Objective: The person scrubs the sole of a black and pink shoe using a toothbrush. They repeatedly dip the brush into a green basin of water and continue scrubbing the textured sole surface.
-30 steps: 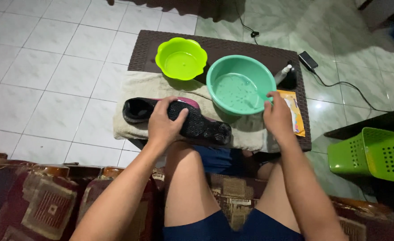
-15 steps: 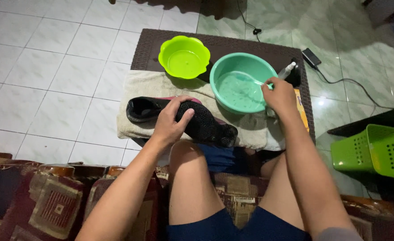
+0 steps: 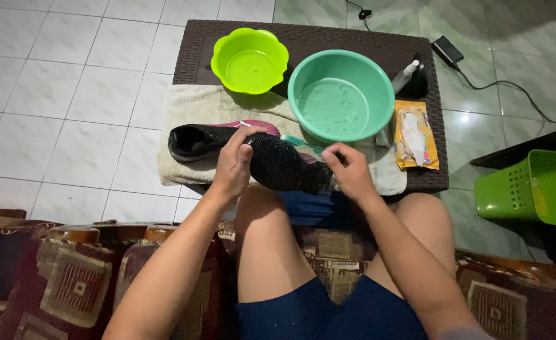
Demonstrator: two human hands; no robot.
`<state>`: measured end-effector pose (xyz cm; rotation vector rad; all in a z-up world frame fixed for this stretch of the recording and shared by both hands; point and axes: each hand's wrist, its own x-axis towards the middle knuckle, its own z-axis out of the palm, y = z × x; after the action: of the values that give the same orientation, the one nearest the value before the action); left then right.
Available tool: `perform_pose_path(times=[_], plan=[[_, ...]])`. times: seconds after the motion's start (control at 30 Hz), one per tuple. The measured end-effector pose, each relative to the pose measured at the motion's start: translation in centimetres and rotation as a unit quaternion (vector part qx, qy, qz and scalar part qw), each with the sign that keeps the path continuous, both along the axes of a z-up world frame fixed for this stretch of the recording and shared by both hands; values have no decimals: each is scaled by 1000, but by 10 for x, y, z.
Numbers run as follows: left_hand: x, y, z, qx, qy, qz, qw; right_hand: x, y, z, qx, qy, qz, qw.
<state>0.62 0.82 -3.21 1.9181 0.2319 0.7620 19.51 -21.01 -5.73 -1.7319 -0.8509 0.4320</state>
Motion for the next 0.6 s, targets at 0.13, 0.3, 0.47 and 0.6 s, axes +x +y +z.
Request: perform_pose_path(times=[0.13,0.3,0.47,0.6], plan=[[-2,0,-1,-2,-3,-6,1000,-11,7,10,-3,12,33,999],[-5,0,0,13,-5,-11,1000,6,-19,33,-128,69,126,981],[-6,-1,3,2,6,-21,1000,27,-37,38,-207,79,133,966],[-6,-9,10,-16,16,-11,1000,9,-33,51,-186,53,129,973]])
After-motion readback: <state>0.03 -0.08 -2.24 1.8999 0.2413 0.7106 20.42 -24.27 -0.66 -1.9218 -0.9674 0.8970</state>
